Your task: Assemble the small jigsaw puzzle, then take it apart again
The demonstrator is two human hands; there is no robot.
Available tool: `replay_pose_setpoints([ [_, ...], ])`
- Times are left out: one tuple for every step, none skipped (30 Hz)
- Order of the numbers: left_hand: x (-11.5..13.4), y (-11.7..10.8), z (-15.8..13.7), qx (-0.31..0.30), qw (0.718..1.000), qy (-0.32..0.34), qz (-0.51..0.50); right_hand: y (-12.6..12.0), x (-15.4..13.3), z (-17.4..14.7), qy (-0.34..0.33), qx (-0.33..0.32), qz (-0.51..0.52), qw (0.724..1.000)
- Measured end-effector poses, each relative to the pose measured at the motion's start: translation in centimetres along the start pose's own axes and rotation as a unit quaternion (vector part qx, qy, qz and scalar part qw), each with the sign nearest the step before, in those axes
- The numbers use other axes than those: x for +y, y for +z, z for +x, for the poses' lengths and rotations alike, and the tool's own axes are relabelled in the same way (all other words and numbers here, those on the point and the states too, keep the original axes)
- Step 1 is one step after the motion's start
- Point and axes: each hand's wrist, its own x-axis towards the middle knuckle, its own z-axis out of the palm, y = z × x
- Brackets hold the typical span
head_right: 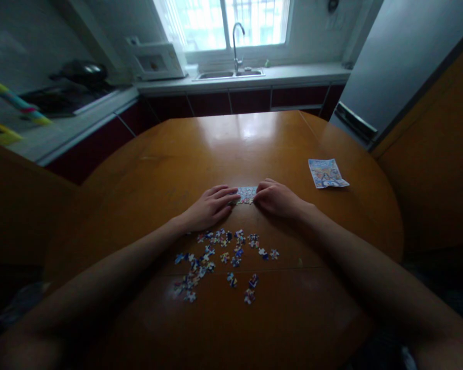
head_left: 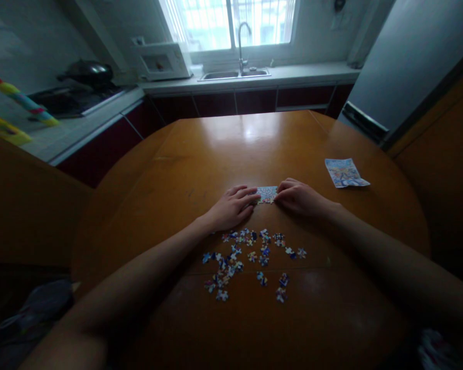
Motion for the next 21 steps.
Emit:
replay_pose_setpoints([
  [0.01, -0.02, 0.01, -0.001, 1.000, 0.000, 0.000, 0.04, 0.02, -0.01, -0.001, 0.002, 0.000, 1.000],
  [0.03, -0.04, 0.01, -0.002, 1.000, 0.000, -0.001, 0.09, 0.04, -0.02, -0.001, 0.003, -0.002, 1.000],
  [0.04, -0.06, 0.02, -0.002, 1.000, 0.000, -0.002, 0.14, 0.05, -0.02, 0.000, 0.005, -0.006, 1.000],
  [0.05, -0.07, 0.02, -0.001, 1.000, 0.000, -0.004, 0.19, 0.05, -0.01, 0.005, 0.010, -0.012, 1.000],
  [0.05, -0.08, 0.01, -0.001, 1.000, 0.001, -0.006, 0.22, 0.06, 0.01, 0.013, 0.018, -0.018, 1.000],
  [0.05, -0.08, 0.01, 0.000, 1.000, 0.001, -0.007, 0.23, 0.07, 0.02, 0.024, 0.030, -0.023, 0.999],
  [0.04, -0.07, 0.00, 0.000, 1.000, 0.000, -0.008, 0.22, 0.11, 0.03, 0.037, 0.046, -0.027, 0.998],
  [0.04, -0.06, -0.01, 0.001, 1.000, -0.001, -0.008, 0.21, 0.16, 0.03, 0.049, 0.063, -0.030, 0.996],
  [0.02, -0.05, -0.02, 0.003, 1.000, -0.002, -0.009, 0.18, 0.23, 0.03, 0.056, 0.077, -0.031, 0.995],
  [0.01, -0.03, -0.04, 0.005, 1.000, -0.001, -0.009, 0.17, 0.30, 0.01, 0.057, 0.083, -0.030, 0.994],
  [-0.01, -0.01, -0.05, 0.007, 1.000, 0.001, -0.008, 0.16, 0.37, 0.00, 0.051, 0.080, -0.027, 0.995],
  [-0.04, 0.02, -0.06, 0.009, 1.000, 0.003, -0.007, 0.17, 0.43, -0.02, 0.042, 0.070, -0.023, 0.996],
  [-0.07, 0.05, -0.07, 0.009, 1.000, 0.005, -0.005, 0.19, 0.47, -0.02, 0.032, 0.057, -0.020, 0.998],
  [-0.11, 0.09, -0.08, 0.009, 1.000, 0.008, -0.003, 0.21, 0.48, -0.02, 0.026, 0.043, -0.020, 0.999],
  [-0.15, 0.13, -0.08, 0.010, 1.000, 0.009, 0.000, 0.23, 0.47, -0.01, 0.023, 0.032, -0.024, 0.999],
  [-0.18, 0.16, -0.08, 0.011, 1.000, 0.009, 0.002, 0.22, 0.44, 0.01, 0.024, 0.024, -0.032, 0.999],
  [-0.20, 0.18, -0.08, 0.012, 1.000, 0.009, 0.003, 0.19, 0.40, 0.03, 0.027, 0.019, -0.041, 0.999],
  [-0.19, 0.18, -0.08, 0.014, 1.000, 0.009, 0.003, 0.14, 0.36, 0.05, 0.030, 0.014, -0.051, 0.998],
  [-0.17, 0.16, -0.09, 0.016, 1.000, 0.010, 0.003, 0.06, 0.33, 0.05, 0.031, 0.011, -0.058, 0.998],
  [-0.12, 0.12, -0.10, 0.018, 1.000, 0.011, 0.000, -0.02, 0.32, 0.05, 0.032, 0.009, -0.060, 0.998],
  [-0.06, 0.07, -0.11, 0.021, 1.000, 0.012, -0.003, -0.11, 0.33, 0.03, 0.036, 0.011, -0.059, 0.998],
])
